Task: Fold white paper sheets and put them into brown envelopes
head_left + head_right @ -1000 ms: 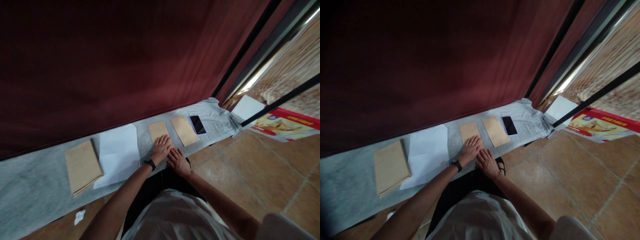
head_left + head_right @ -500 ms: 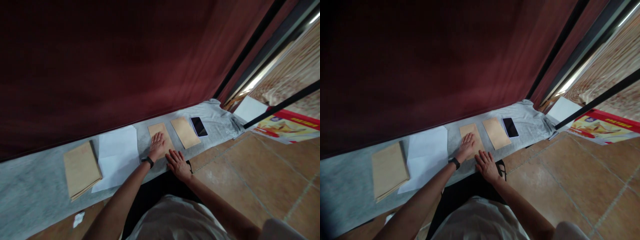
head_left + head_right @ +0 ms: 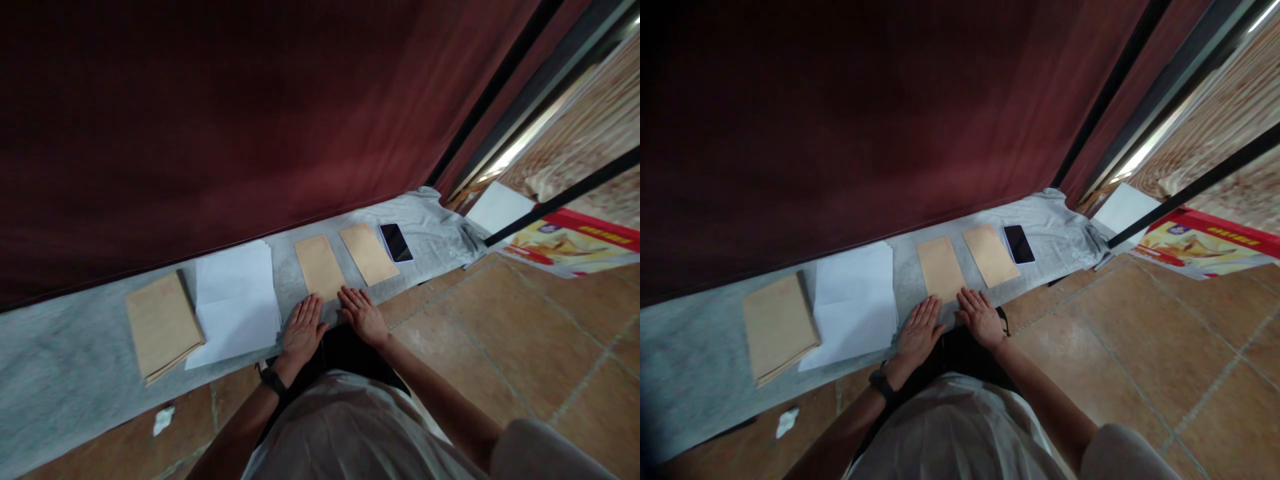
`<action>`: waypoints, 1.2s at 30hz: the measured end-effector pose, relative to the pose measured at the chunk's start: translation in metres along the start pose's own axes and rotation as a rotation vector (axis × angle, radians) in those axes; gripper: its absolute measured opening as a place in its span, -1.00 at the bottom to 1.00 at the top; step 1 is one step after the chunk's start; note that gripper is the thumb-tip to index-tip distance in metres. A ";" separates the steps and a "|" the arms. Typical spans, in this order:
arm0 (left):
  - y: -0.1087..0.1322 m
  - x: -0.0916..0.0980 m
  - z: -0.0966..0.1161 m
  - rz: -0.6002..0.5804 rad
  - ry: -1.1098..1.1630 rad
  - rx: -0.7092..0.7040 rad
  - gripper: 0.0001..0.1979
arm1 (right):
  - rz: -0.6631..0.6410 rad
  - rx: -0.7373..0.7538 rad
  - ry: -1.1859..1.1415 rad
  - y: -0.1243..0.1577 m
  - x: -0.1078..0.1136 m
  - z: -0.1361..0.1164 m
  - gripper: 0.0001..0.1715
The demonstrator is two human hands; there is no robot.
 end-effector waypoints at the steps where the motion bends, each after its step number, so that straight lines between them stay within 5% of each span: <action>1: 0.002 -0.001 -0.001 0.005 0.000 0.007 -0.35 | 0.006 -0.019 -0.003 0.000 0.002 0.001 -0.41; 10: 0.006 -0.002 0.001 -0.001 -0.016 0.032 -0.34 | -0.009 0.038 -0.034 -0.022 -0.003 -0.040 -0.46; 20: 0.004 -0.003 0.007 0.021 -0.035 0.081 -0.34 | 0.213 -0.265 -0.131 -0.013 -0.002 0.006 -0.52; 23: 0.004 -0.003 0.009 -0.011 -0.040 0.098 -0.33 | 0.266 -0.334 -0.410 -0.024 -0.002 0.007 -0.64; 28: 0.004 -0.002 0.008 -0.062 -0.014 0.105 -0.34 | 0.361 -0.570 -1.346 -0.038 -0.015 0.015 -0.71; 36: 0.003 0.003 0.008 -0.010 0.321 0.144 -0.43 | 0.227 -0.565 -1.842 -0.051 -0.030 -0.019 -0.58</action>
Point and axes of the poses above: each hand's wrist, its own y-axis away from the middle knuckle, its own x-axis out of the back of the hand, z = x × y, the point moved 4 cm from there along -y, towards the middle knuckle, and after that the axes turned 8 degrees about -z, right-handed, at the moved point
